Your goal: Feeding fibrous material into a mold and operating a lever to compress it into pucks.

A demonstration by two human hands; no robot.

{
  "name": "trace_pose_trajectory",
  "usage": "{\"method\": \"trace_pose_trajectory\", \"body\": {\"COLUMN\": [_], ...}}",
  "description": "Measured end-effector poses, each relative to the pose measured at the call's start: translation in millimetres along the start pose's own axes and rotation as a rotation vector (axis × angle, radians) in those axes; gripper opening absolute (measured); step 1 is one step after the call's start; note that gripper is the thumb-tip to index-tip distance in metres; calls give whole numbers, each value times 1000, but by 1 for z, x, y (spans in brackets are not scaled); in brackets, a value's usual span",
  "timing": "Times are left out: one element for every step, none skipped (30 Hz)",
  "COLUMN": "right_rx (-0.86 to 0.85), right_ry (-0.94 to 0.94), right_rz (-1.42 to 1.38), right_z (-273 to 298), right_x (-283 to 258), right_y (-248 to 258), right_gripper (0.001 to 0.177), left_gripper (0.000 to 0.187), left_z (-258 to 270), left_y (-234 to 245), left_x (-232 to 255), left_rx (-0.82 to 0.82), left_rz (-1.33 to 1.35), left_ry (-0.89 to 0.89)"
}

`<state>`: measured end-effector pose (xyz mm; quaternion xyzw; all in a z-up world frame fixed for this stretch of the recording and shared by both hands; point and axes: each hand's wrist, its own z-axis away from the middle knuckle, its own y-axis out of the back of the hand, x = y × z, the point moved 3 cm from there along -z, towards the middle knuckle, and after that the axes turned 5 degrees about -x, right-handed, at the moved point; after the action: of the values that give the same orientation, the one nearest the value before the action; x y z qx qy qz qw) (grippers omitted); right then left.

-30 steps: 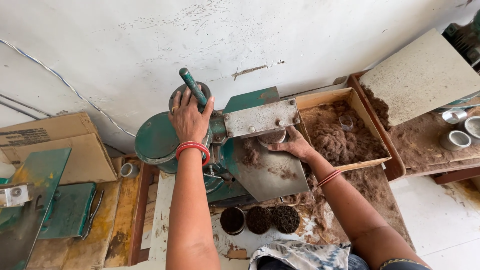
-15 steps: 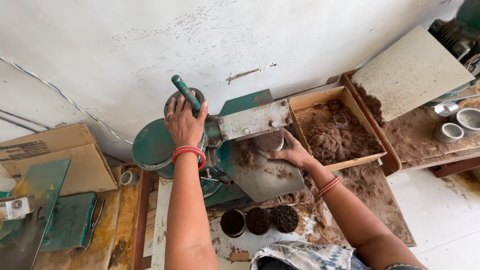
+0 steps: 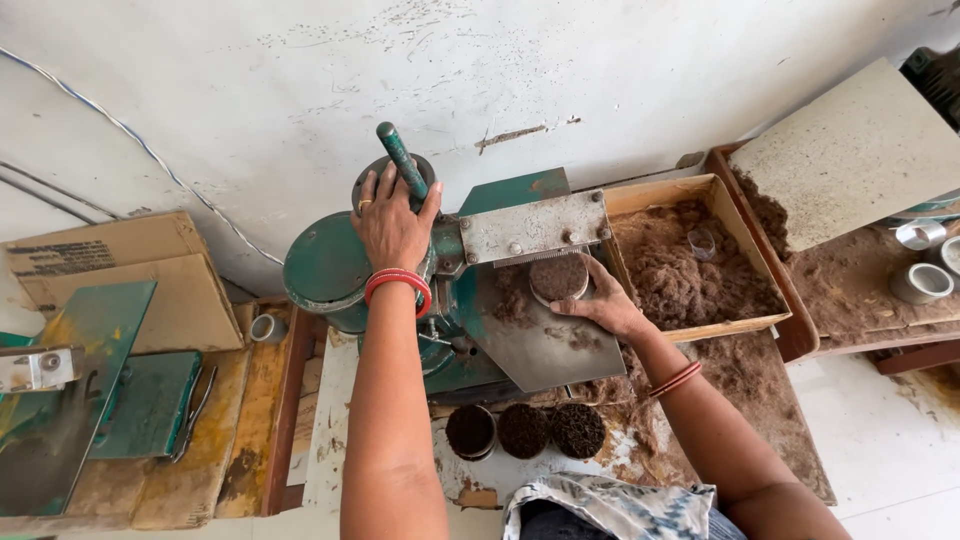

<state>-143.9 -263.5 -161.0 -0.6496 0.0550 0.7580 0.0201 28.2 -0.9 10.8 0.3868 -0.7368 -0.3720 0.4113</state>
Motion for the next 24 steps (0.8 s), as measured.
{"method": "trace_pose_trajectory", "body": {"right_rx": [2,6,10,10,12,13,12,-2,-16,-19,-22,-25,-27,-27,-28,-29,-54,-78,-77,-98,-119,-112,-93,-72], "right_ry": [-1,-17,-34,-34,-45,-55,-54,-35,-16,-18,-20,-19,-19,-9,0,1,48,95,96,81,65,67,22,-25], "right_rz": [1,0,-1,1,-18,-38,-38,-77,-116,-117,-144,-170,-170,-165,-161,-161,-110,-60,-61,-140,-220,-222,-250,-276], "right_z": [-4,-8,-12,-14,-16,-19,-20,-22,-23,-26,-28,-31,-36,-43,-49,-55,-62,-67,-73,-78,-82,-68,-54,-39], "right_x": [0,1,1,0,-1,-2,-6,-10,-15,-15,-16,-18,-14,-12,-10,-7,-5,-3,6,16,26,13,0,-11], "right_y": [1,2,4,4,5,5,4,3,1,1,1,2,4,6,8,11,13,15,17,18,20,16,12,8], "right_gripper": [123,124,126,126,125,124,124,117,111,111,105,98,98,93,89,89,84,79,79,82,86,86,98,110], "left_gripper": [54,54,55,55,55,55,55,55,54,54,54,54,54,53,53,53,53,53,53,53,54,54,54,55], "left_z": [0,-1,-1,-1,-1,-1,-1,-1,-1,-1,0,0,0,0,0,-1,0,0,0,0,1,0,0,0], "left_y": [-1,-2,-3,-3,-4,-3,-2,-1,0,0,0,1,1,1,1,1,0,-1,1,2,3,2,1,-1], "left_x": [-1,-1,-2,-2,-1,-1,0,1,1,1,1,2,2,2,3,2,2,2,3,4,5,4,2,1], "left_rx": [-1,2,5,6,11,16,17,15,12,11,7,6,7,8,8,10,8,6,7,1,-4,-6,0,4], "left_rz": [2,2,2,4,6,5,5,5,6,4,4,4,4,2,0,-1,-2,-4,-5,-7,-10,-9,-6,0], "left_ry": [0,-3,-6,-6,-9,-13,-12,-9,-7,-4,0,3,5,8,10,10,12,12,10,12,14,6,0,-7]}}
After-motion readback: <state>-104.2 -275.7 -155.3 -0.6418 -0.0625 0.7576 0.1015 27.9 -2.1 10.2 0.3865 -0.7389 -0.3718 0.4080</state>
